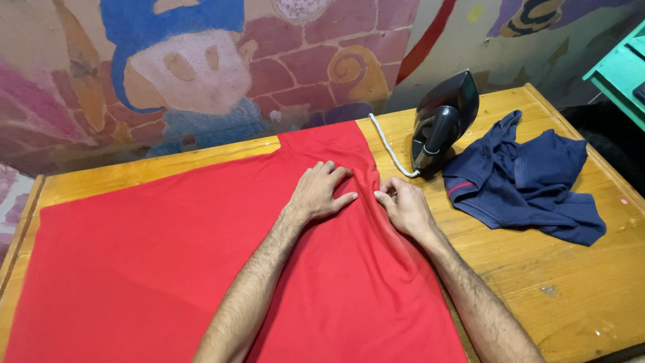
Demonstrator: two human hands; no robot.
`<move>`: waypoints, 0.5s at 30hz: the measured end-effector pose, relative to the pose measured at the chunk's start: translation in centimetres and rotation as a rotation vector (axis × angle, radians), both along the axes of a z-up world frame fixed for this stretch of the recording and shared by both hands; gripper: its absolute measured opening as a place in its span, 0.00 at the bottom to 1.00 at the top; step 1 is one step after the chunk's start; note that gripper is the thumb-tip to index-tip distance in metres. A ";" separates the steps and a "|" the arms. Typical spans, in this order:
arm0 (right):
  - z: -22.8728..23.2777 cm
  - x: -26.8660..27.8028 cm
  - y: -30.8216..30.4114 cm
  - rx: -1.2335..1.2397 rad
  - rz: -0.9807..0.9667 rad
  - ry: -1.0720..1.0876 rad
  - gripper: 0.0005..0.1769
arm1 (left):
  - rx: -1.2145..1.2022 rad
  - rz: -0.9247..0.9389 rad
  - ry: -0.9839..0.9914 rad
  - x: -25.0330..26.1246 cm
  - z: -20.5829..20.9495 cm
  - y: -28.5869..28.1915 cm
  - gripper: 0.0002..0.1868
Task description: The person irons a red shirt on a wooden table using an iron, spreading the fabric by hand and pressing various sections before folding it.
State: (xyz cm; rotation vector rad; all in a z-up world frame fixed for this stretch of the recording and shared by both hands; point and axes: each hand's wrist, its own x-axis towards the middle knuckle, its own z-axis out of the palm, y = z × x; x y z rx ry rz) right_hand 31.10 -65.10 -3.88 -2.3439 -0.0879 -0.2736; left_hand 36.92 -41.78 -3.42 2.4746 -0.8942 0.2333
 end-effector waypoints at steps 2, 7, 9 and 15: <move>0.3 0.2 -0.7 0.124 -0.039 0.047 0.10 | 0.000 0.014 0.017 -0.2 0.3 0.1 0.30; 0.2 0.6 -2.8 0.469 -0.087 0.172 0.09 | -0.037 0.011 0.034 -0.3 0.3 0.3 0.31; -0.2 1.3 -3.8 0.510 -0.094 0.137 0.10 | -0.074 -0.030 -0.024 -0.1 0.0 0.3 0.31; -0.7 0.9 -5.4 0.308 -0.169 0.180 0.10 | -0.067 -0.045 -0.020 0.0 -0.6 0.3 0.32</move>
